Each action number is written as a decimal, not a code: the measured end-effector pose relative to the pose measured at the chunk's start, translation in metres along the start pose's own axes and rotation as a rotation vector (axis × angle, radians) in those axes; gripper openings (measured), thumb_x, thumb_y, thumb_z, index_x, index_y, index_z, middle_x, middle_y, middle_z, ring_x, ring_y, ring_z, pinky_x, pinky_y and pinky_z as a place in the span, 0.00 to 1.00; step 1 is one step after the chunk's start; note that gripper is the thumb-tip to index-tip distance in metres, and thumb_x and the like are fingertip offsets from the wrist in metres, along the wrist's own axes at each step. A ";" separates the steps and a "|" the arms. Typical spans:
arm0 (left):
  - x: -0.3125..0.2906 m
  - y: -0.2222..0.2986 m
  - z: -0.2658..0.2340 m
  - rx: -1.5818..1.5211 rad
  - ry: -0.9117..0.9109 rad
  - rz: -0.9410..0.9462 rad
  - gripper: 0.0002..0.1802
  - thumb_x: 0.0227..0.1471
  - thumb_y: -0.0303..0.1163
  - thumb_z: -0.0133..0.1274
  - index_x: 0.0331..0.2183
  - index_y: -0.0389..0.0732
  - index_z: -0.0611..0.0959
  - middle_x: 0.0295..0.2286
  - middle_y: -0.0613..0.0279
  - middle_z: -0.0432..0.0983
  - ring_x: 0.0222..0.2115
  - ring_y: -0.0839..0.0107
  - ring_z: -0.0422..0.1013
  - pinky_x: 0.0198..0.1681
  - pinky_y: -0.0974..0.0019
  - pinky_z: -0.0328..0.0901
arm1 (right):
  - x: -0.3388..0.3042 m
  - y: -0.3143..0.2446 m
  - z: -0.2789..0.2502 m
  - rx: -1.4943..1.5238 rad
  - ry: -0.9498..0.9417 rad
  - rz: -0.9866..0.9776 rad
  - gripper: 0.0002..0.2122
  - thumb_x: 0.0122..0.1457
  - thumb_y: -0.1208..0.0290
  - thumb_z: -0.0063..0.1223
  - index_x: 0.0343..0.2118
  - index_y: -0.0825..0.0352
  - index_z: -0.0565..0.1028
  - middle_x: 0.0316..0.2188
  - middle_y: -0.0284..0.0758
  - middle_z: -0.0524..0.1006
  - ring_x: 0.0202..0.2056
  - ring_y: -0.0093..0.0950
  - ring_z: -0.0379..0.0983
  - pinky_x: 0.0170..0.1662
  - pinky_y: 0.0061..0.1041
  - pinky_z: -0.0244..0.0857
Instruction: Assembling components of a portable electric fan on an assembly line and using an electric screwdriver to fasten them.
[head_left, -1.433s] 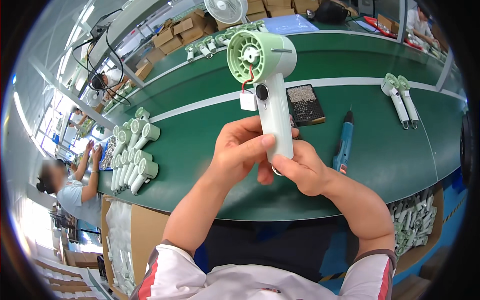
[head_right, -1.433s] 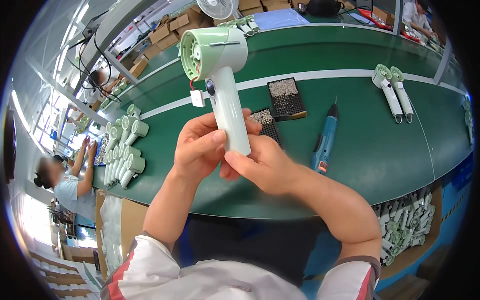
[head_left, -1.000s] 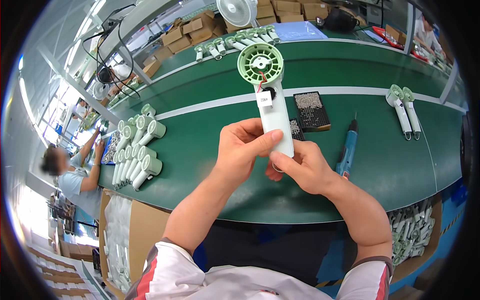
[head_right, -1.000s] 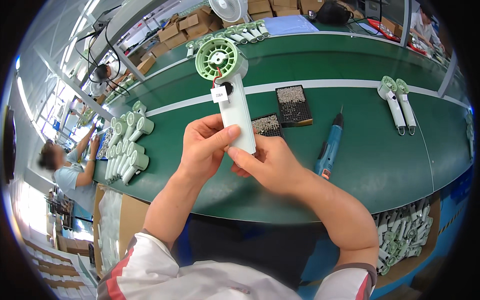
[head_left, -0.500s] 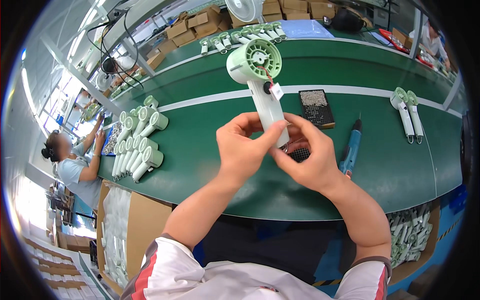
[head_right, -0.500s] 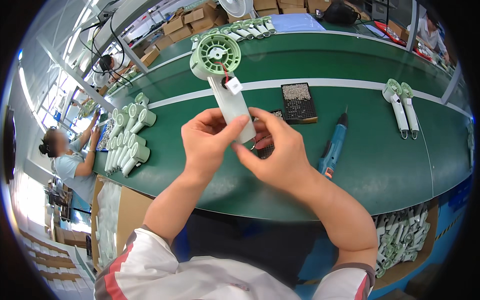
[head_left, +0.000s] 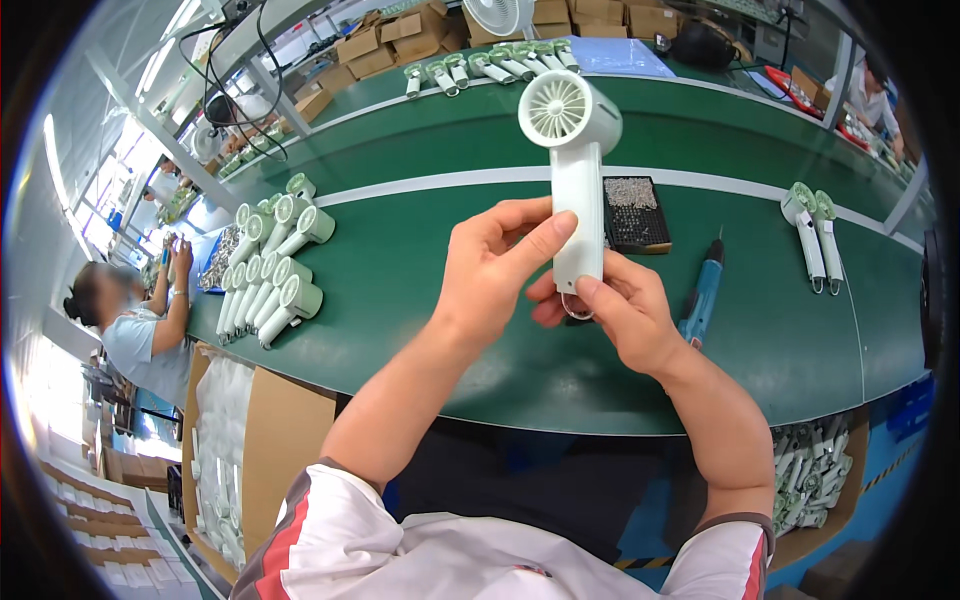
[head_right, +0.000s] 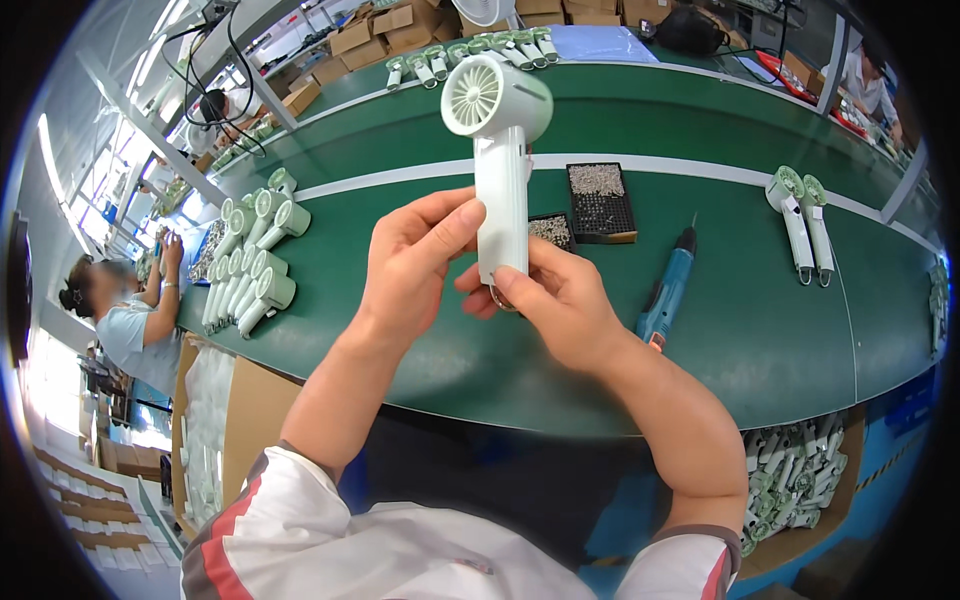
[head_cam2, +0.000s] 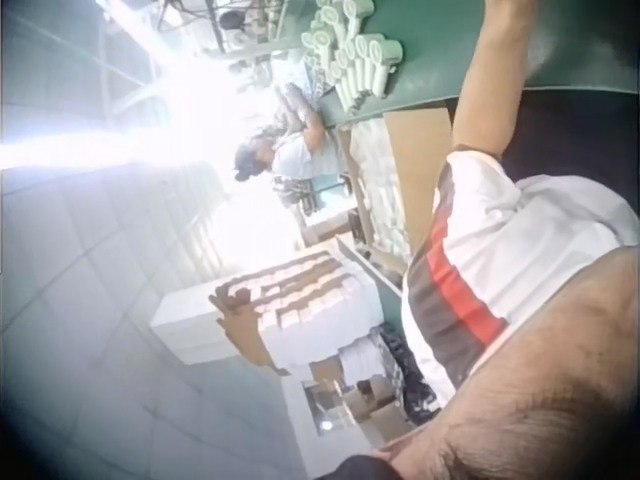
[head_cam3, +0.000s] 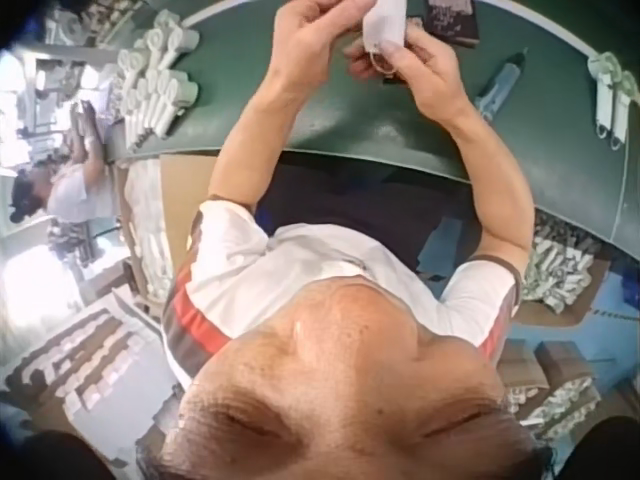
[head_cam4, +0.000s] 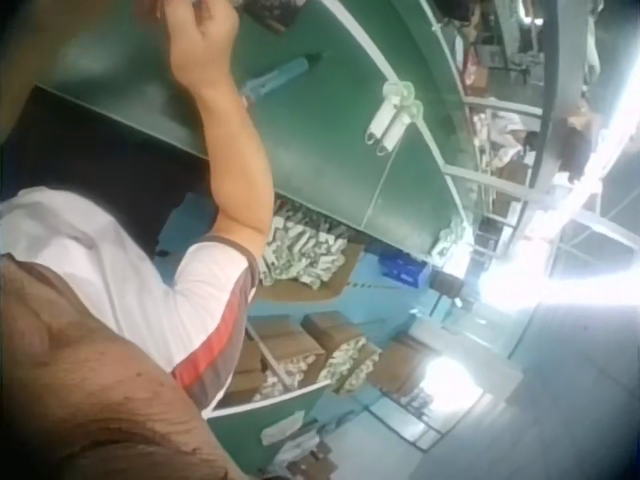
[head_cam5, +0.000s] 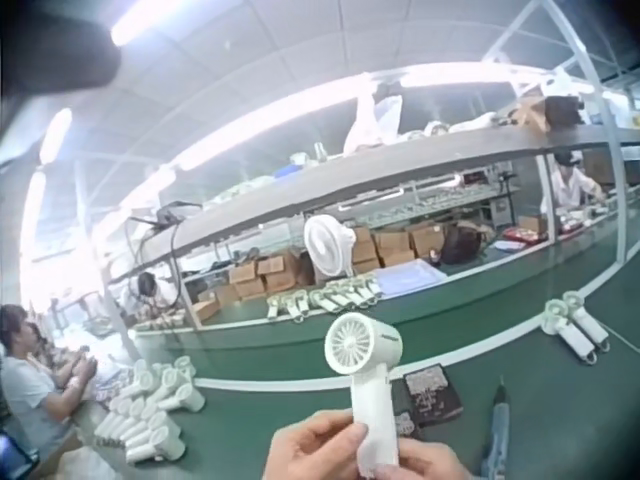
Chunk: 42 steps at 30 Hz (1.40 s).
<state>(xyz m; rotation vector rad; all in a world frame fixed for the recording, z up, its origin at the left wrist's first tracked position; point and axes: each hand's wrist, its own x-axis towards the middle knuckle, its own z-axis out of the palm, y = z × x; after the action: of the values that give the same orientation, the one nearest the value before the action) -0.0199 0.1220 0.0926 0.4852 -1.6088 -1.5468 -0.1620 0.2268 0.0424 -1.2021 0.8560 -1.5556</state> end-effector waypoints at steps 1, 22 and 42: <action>0.001 0.001 -0.002 -0.045 -0.061 -0.058 0.23 0.57 0.36 0.65 0.46 0.25 0.82 0.35 0.53 0.81 0.33 0.74 0.77 0.32 0.70 0.72 | 0.000 0.000 -0.001 0.021 -0.039 0.041 0.18 0.70 0.68 0.41 0.56 0.77 0.69 0.44 0.47 0.79 0.42 0.34 0.80 0.48 0.34 0.75; 0.004 -0.016 -0.023 -0.063 -0.173 -0.295 0.18 0.57 0.32 0.64 0.43 0.29 0.81 0.36 0.57 0.83 0.35 0.74 0.78 0.41 0.68 0.72 | 0.004 0.011 -0.002 -0.133 0.050 0.107 0.16 0.72 0.68 0.45 0.52 0.76 0.74 0.39 0.44 0.83 0.38 0.32 0.82 0.43 0.31 0.77; 0.006 -0.024 -0.042 0.009 -0.333 -0.320 0.18 0.60 0.37 0.61 0.40 0.27 0.84 0.33 0.52 0.82 0.32 0.68 0.78 0.35 0.62 0.74 | 0.006 0.019 -0.002 -0.218 0.005 0.178 0.17 0.72 0.65 0.43 0.50 0.77 0.75 0.35 0.45 0.82 0.33 0.32 0.82 0.37 0.30 0.77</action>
<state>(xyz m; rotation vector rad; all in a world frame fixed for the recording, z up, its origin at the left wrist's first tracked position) 0.0022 0.0871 0.0675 0.5317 -1.8567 -1.9408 -0.1593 0.2159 0.0264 -1.2386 1.1279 -1.3483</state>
